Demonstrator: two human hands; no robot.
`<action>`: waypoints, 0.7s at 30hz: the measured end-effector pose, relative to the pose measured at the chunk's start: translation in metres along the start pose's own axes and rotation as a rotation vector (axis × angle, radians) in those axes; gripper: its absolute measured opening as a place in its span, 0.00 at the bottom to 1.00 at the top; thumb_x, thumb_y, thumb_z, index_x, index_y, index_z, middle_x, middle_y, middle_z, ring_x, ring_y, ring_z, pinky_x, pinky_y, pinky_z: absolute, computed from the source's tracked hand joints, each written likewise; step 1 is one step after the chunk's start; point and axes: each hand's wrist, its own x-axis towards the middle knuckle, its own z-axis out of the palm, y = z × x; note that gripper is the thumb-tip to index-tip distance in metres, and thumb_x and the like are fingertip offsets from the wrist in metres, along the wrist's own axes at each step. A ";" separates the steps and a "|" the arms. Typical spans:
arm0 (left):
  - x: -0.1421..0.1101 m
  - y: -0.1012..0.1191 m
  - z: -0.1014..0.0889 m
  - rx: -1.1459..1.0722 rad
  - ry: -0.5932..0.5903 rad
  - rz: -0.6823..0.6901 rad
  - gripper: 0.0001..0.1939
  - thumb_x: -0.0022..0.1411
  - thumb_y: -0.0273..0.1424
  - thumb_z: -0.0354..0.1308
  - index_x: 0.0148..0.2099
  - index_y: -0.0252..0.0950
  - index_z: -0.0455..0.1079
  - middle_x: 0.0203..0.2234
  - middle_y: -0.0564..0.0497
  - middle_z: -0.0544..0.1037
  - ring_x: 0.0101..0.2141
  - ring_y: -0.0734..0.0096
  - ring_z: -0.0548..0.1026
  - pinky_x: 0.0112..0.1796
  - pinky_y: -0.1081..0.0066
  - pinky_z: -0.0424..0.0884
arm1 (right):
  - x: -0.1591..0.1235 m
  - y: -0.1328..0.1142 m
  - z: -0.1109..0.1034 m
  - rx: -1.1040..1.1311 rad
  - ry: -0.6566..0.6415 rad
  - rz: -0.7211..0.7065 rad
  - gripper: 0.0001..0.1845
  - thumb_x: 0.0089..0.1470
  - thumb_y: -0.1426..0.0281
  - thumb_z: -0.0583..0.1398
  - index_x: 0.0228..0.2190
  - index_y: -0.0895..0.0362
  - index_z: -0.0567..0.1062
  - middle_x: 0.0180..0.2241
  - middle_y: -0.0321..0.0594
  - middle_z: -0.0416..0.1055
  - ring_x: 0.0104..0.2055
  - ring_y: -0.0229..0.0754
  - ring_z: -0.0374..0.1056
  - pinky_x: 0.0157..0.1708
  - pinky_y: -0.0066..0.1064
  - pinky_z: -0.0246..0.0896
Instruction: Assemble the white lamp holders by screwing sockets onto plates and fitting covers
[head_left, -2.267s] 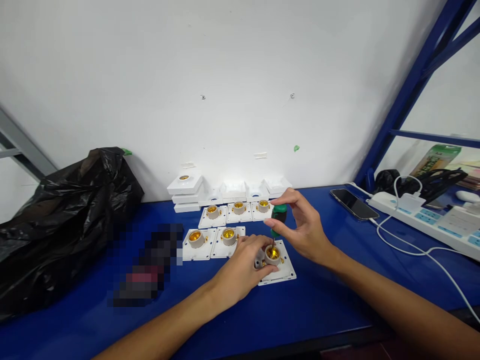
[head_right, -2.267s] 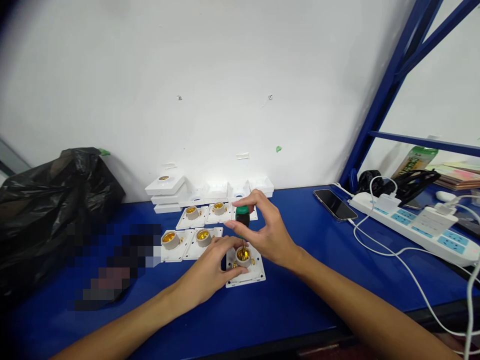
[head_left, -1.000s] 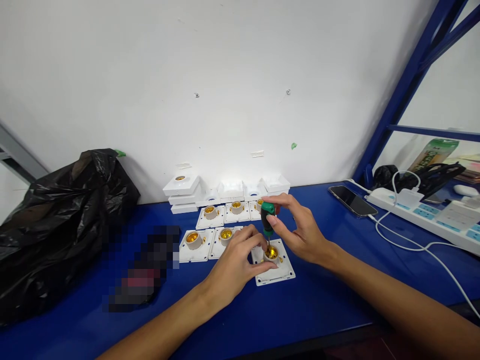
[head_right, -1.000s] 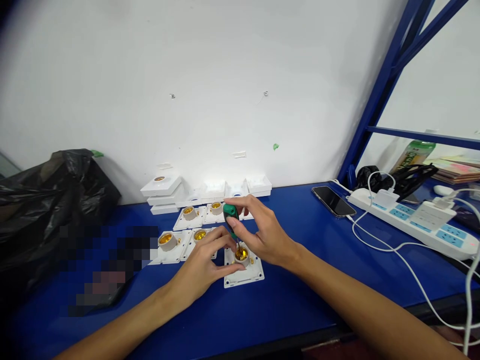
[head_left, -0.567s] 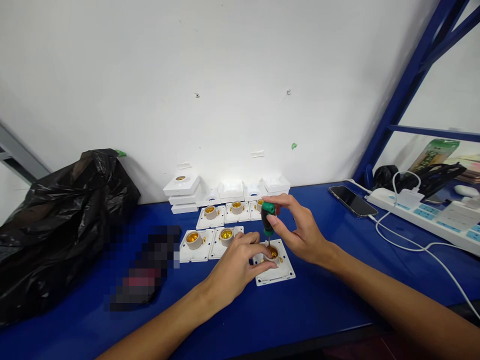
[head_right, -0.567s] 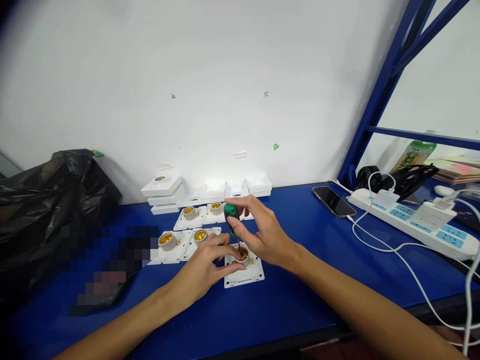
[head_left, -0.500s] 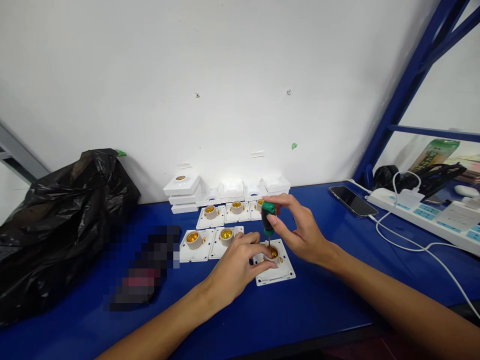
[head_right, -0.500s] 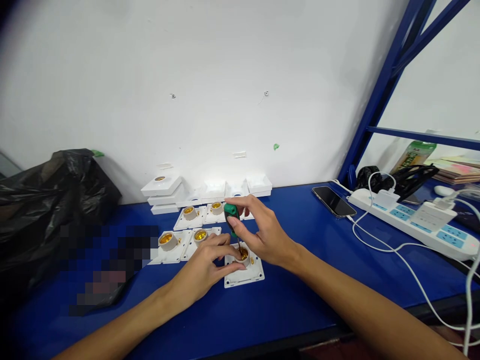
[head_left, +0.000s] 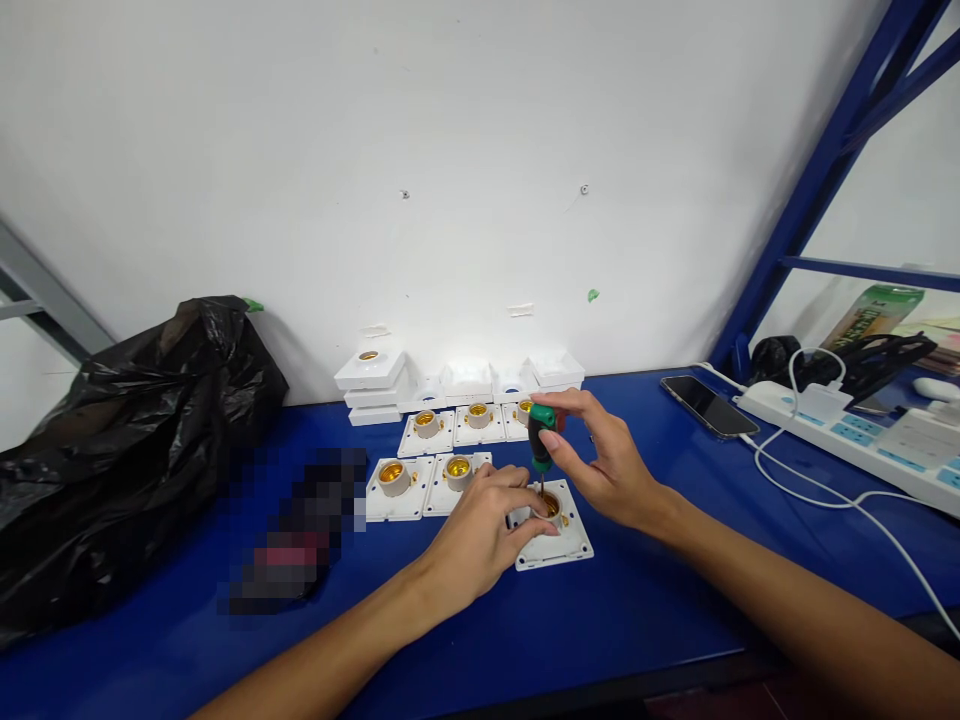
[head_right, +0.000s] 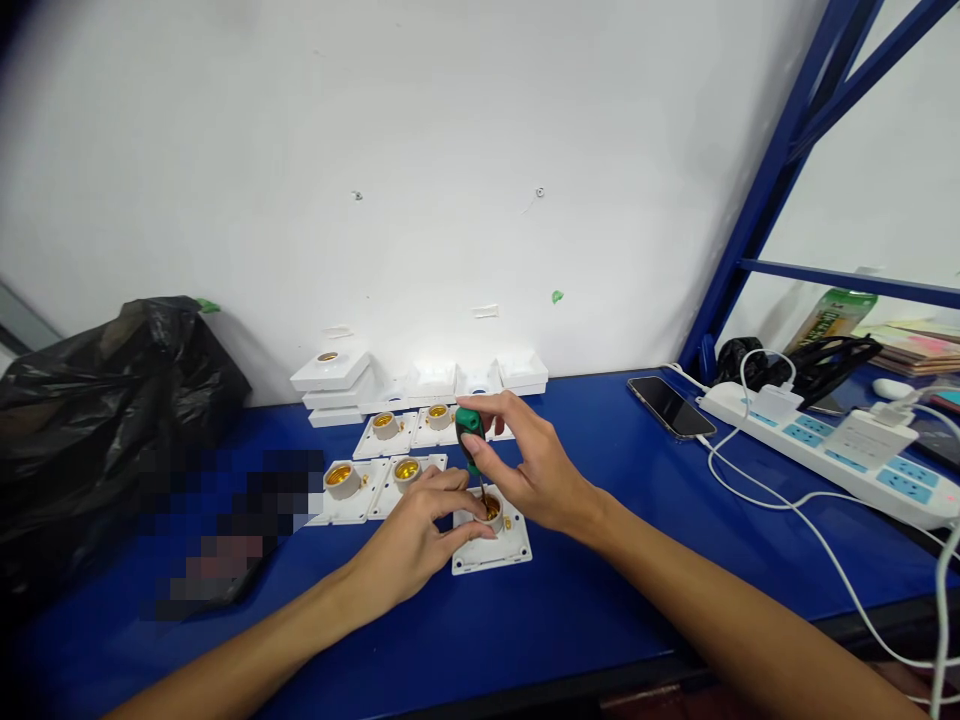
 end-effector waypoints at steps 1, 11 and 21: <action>0.000 0.001 0.000 -0.005 0.002 -0.010 0.05 0.66 0.33 0.67 0.36 0.40 0.80 0.34 0.53 0.78 0.37 0.64 0.75 0.51 0.59 0.62 | 0.000 0.000 0.000 0.001 -0.003 -0.002 0.18 0.66 0.71 0.59 0.56 0.49 0.69 0.39 0.36 0.72 0.39 0.40 0.68 0.39 0.36 0.69; 0.000 0.003 0.003 -0.026 0.004 -0.039 0.04 0.66 0.30 0.67 0.36 0.40 0.78 0.36 0.54 0.82 0.38 0.64 0.77 0.55 0.58 0.61 | 0.000 0.000 0.000 -0.015 0.004 -0.015 0.18 0.66 0.71 0.59 0.56 0.49 0.69 0.39 0.37 0.72 0.38 0.40 0.68 0.39 0.36 0.69; 0.000 0.003 0.004 0.012 0.008 -0.026 0.07 0.68 0.31 0.64 0.34 0.39 0.76 0.32 0.55 0.80 0.33 0.67 0.74 0.49 0.61 0.63 | 0.001 -0.002 -0.001 -0.014 -0.001 -0.018 0.18 0.66 0.71 0.59 0.56 0.48 0.69 0.39 0.37 0.73 0.38 0.41 0.68 0.38 0.37 0.69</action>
